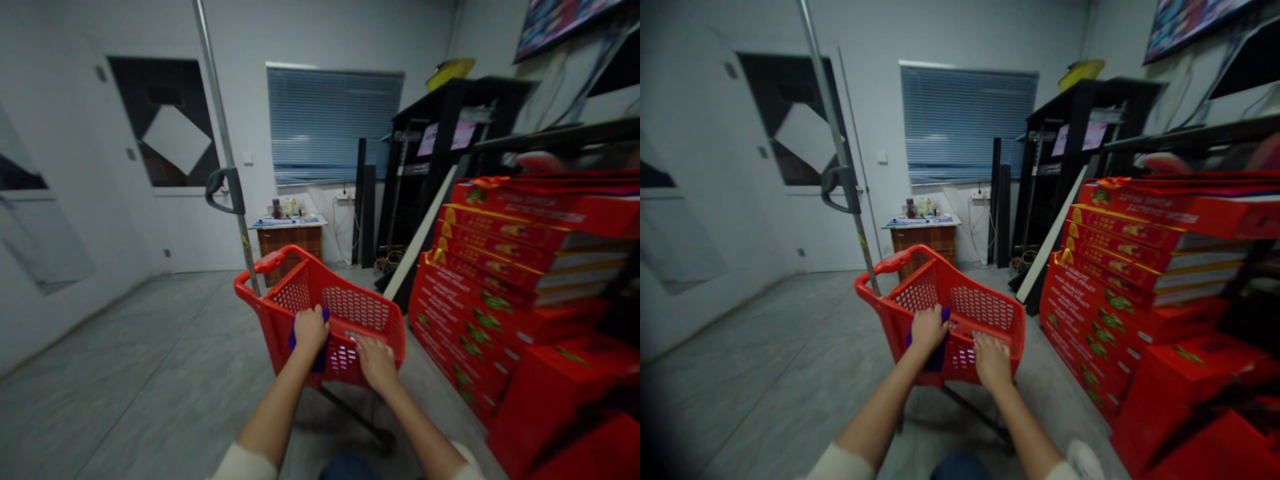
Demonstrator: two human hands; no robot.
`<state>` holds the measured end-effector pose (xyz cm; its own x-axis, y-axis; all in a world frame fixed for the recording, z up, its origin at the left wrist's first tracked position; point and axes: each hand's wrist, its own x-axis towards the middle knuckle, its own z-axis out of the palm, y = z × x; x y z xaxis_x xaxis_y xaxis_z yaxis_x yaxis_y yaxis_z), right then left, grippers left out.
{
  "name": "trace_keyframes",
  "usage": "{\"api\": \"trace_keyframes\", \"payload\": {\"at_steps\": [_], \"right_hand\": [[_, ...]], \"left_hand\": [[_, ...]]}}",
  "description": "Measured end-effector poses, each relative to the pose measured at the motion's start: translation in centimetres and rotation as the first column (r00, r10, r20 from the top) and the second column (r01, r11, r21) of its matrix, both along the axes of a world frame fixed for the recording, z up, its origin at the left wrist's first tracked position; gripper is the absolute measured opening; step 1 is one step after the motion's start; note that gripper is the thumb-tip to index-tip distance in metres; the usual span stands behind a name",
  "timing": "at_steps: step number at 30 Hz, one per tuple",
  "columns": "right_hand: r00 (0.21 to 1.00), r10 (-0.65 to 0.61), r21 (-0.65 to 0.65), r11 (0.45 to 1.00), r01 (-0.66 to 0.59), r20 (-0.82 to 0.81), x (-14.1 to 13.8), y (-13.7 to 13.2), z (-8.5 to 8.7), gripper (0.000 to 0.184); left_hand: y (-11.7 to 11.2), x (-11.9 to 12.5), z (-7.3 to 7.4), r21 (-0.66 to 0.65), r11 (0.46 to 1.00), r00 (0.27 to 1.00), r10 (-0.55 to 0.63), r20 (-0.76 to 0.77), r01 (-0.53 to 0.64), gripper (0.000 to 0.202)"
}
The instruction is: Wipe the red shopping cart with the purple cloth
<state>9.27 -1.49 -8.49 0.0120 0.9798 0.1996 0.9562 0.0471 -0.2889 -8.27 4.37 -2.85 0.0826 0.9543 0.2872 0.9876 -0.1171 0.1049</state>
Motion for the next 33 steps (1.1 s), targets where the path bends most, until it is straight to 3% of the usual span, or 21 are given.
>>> {"api": "trace_keyframes", "payload": {"at_steps": [6, 10, 16, 24, 27, 31, 33], "right_hand": [[0.999, -0.021, 0.014, 1.000, 0.020, 0.039, -1.1, 0.2, 0.0, 0.044], [1.000, 0.030, -0.009, 1.000, -0.030, 0.008, 0.7, -0.5, 0.6, 0.045], [0.999, 0.024, -0.044, 0.999, -0.025, -0.028, 2.7, -0.4, -0.4, 0.045], [0.999, 0.016, -0.031, 0.999, -0.018, -0.040, 1.2, 0.1, -0.7, 0.045], [0.998, 0.032, -0.032, 0.999, -0.034, -0.063, 1.3, 0.2, -0.8, 0.045], [0.998, 0.037, -0.029, 0.999, -0.038, -0.059, 1.2, 0.5, -1.2, 0.044], [0.998, 0.027, -0.012, 1.000, -0.027, -0.048, 0.8, 0.6, -1.5, 0.045]], "left_hand": [[-1.3, 4.6, -2.6, 0.019, 0.996, 0.994, -0.089, 0.055, 0.088, 0.030], [-0.7, 3.9, -2.2, -0.035, 0.989, 0.989, -0.139, 0.045, 0.141, 0.030], [0.6, 1.0, -1.0, -0.004, 0.999, 0.999, -0.039, 0.007, 0.039, 0.030], [-1.1, 5.6, -2.9, -0.019, 0.990, 0.990, -0.136, 0.039, 0.137, 0.030], [-0.5, 4.3, -2.4, -0.050, 0.983, 0.984, -0.175, 0.020, 0.176, 0.032], [0.9, 1.1, -1.3, -0.051, 0.995, 0.996, -0.091, -0.012, 0.090, 0.030], [1.0, 0.8, -1.3, -0.037, 0.997, 0.998, -0.064, -0.011, 0.063, 0.030]]}}
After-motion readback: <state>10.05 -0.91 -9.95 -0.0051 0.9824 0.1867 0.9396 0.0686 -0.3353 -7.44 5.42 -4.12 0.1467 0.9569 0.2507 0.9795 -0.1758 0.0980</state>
